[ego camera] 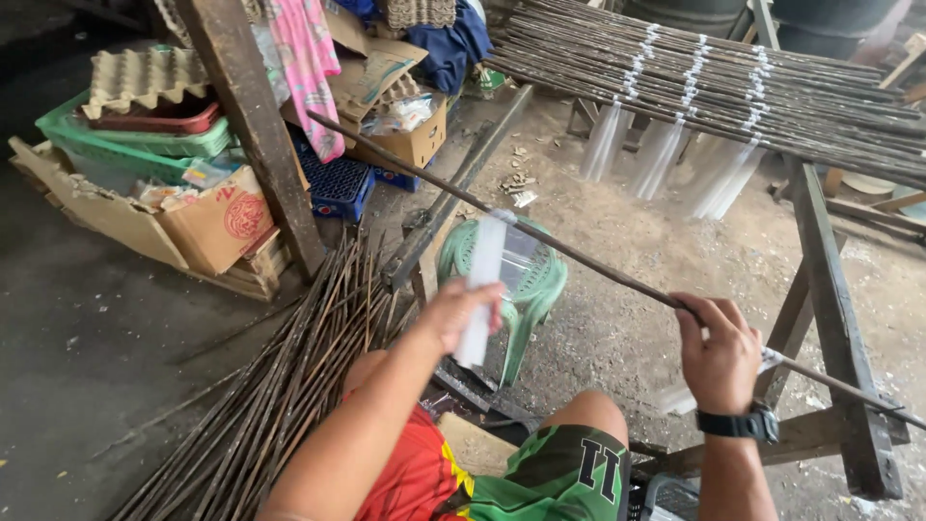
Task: Removing bundles of white candles from a wooden drying rack and packaging them into clear plastic bags.
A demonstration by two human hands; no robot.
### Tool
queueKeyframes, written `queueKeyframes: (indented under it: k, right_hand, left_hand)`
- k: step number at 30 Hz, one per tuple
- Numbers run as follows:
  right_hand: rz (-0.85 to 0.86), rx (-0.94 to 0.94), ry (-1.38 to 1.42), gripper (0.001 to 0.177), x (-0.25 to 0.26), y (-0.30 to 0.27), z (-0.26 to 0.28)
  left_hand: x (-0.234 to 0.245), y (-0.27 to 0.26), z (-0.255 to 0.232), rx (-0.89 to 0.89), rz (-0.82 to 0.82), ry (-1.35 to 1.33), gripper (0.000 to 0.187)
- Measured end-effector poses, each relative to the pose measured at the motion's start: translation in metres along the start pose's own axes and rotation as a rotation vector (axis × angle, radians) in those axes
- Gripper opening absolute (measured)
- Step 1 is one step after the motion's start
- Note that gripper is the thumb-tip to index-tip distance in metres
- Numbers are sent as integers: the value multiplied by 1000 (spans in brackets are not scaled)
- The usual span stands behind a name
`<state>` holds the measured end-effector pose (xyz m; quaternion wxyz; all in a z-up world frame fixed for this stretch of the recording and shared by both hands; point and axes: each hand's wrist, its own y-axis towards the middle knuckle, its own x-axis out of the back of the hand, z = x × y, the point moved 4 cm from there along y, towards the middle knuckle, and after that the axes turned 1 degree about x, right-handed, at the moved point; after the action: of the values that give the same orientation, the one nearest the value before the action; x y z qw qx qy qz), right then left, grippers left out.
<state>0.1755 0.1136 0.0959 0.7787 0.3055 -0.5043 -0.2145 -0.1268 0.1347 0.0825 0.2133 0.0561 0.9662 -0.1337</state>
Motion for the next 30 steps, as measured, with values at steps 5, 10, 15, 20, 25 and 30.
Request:
queueKeyframes:
  k: [5,10,15,20,25,30]
  right_hand:
    - [77,-50,20,17,24,-12,-2]
    - [65,-40,44,17,31,-20,9]
    - [17,-45,11,19,19,-13,16]
    - [-11,-8,0,17,20,-18,-2]
    - [-33,32,-1,16,26,-26,-9]
    - [-78,18,-103,15,12,-27,-32]
  left_hand:
    - [54,-20,-59,-65,-136,53,20]
    - [121,-16,-96,-269,-219,-309,11]
    - [111,-33,-98,-224,-358,148,20]
    - [152,-23,-123,-312,-586,1018,27]
    - [200,-34,-145,-405,-726,775,28]
    - [215,-50,-115,-381,-515,170,18]
